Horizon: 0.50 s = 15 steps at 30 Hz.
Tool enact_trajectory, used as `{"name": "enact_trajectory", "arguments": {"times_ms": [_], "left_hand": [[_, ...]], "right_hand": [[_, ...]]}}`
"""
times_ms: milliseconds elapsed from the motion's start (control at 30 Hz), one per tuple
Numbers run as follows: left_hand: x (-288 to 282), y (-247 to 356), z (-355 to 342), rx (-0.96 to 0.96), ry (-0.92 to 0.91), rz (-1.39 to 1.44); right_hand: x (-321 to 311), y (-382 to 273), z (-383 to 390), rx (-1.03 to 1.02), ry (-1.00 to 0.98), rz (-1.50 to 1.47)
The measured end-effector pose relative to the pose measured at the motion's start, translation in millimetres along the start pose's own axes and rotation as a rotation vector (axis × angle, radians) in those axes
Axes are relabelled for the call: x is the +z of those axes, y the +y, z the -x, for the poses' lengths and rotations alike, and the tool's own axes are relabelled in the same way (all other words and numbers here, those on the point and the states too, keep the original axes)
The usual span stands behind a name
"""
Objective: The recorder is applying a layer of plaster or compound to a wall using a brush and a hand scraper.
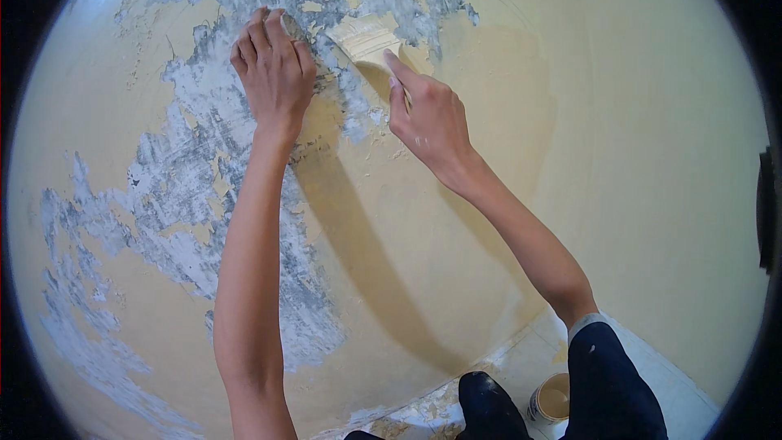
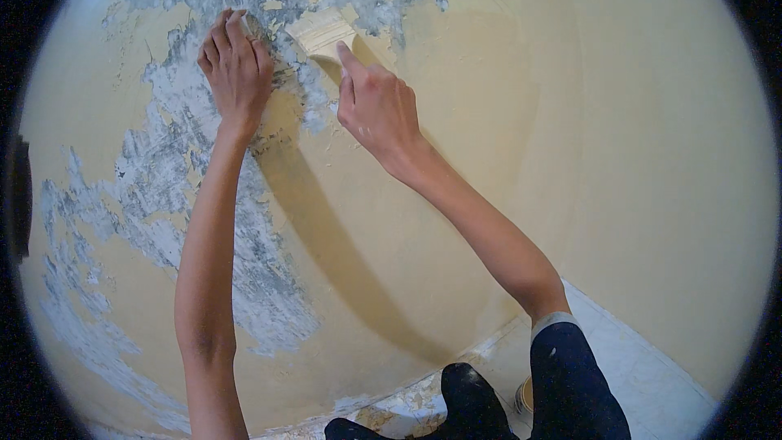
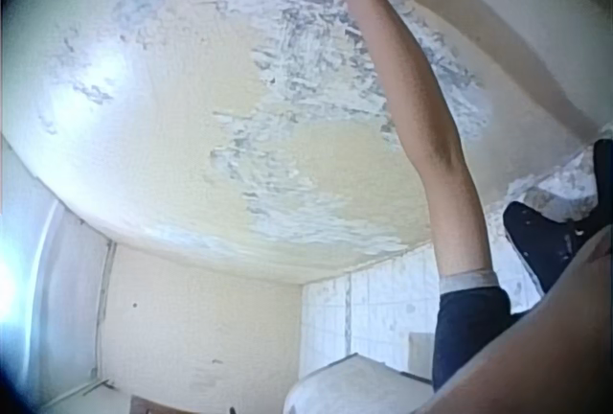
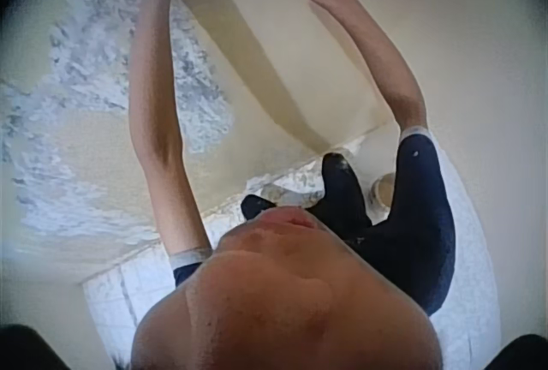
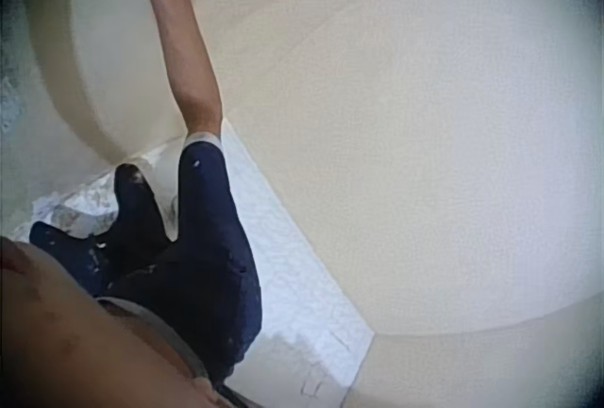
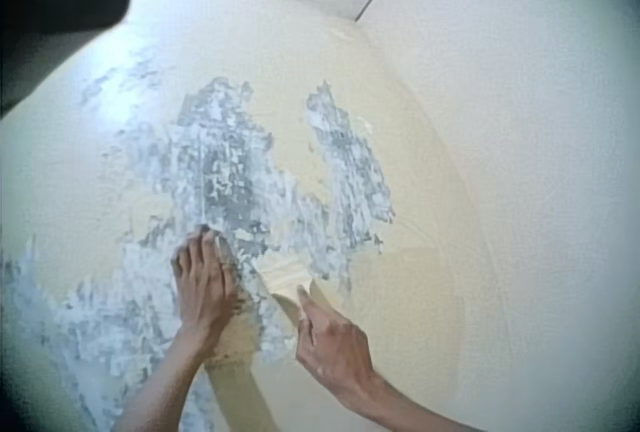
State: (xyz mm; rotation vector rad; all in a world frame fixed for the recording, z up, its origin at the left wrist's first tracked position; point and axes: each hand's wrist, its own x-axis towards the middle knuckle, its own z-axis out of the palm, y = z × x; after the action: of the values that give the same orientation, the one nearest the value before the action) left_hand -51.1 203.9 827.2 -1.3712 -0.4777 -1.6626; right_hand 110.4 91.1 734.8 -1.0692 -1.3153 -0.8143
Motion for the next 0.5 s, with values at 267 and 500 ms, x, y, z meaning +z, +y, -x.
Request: {"name": "enact_trajectory", "arguments": {"times_ms": [267, 500], "left_hand": [[5, -3, 0, 0.006, 0.028, 0.022], [10, -8, 2, 0.036, 0.076, 0.026]], "right_hand": [[-13, -3, -5, -0.003, -0.042, 0.08], [-17, 0, 44, 0.021, -0.195, 0.173]]}}
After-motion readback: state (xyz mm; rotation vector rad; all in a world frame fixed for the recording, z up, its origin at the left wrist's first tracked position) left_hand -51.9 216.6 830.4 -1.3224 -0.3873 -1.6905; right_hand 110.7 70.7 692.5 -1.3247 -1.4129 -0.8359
